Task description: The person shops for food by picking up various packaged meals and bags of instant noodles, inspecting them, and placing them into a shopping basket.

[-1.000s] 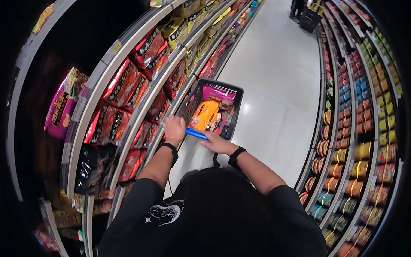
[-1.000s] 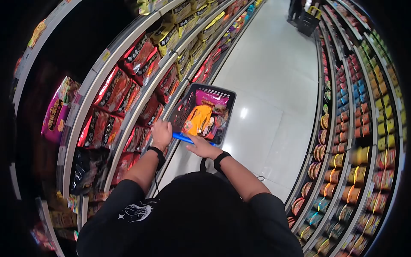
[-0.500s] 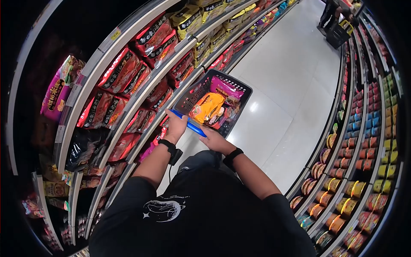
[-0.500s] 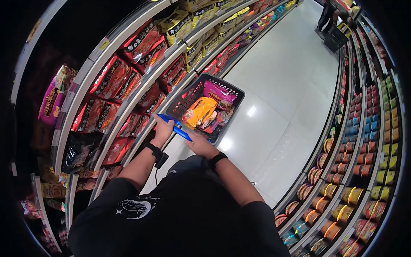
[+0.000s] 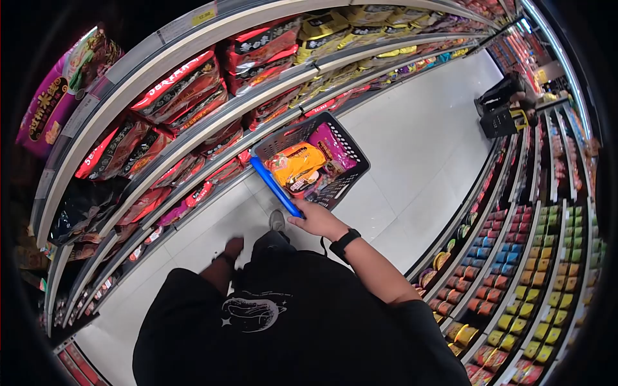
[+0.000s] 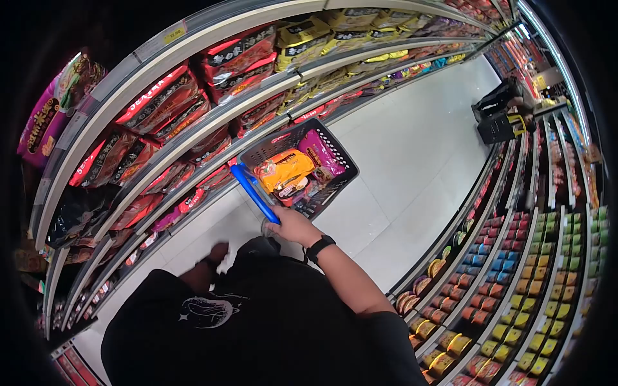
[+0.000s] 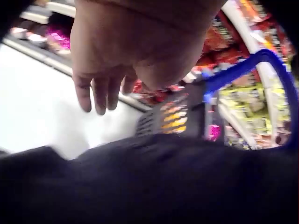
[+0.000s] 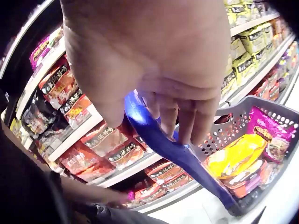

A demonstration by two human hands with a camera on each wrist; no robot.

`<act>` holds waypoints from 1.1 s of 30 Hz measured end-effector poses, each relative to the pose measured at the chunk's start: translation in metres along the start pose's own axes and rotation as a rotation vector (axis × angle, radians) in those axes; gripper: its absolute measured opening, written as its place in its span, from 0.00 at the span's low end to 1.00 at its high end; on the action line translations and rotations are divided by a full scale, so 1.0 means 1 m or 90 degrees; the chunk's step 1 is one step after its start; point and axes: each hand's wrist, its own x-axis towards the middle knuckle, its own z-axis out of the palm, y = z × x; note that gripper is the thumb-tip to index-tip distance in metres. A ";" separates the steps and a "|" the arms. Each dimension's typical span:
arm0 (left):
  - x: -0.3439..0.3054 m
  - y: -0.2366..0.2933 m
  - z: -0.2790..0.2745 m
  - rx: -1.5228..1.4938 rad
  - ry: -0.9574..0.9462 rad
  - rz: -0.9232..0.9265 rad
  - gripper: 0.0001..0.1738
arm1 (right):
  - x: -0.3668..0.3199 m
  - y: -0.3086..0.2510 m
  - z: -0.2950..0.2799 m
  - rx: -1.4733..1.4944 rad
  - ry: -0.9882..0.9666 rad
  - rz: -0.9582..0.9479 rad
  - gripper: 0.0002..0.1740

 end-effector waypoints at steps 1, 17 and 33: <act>0.002 0.004 -0.006 -0.010 0.000 -0.001 0.21 | 0.007 0.000 -0.005 -0.034 -0.034 0.024 0.33; -0.097 0.055 -0.004 -0.332 -0.244 0.075 0.23 | 0.039 0.004 -0.054 -0.022 -0.113 -0.014 0.26; -0.021 0.323 -0.210 -0.448 0.538 0.062 0.35 | 0.135 0.045 -0.287 0.285 0.058 -0.202 0.16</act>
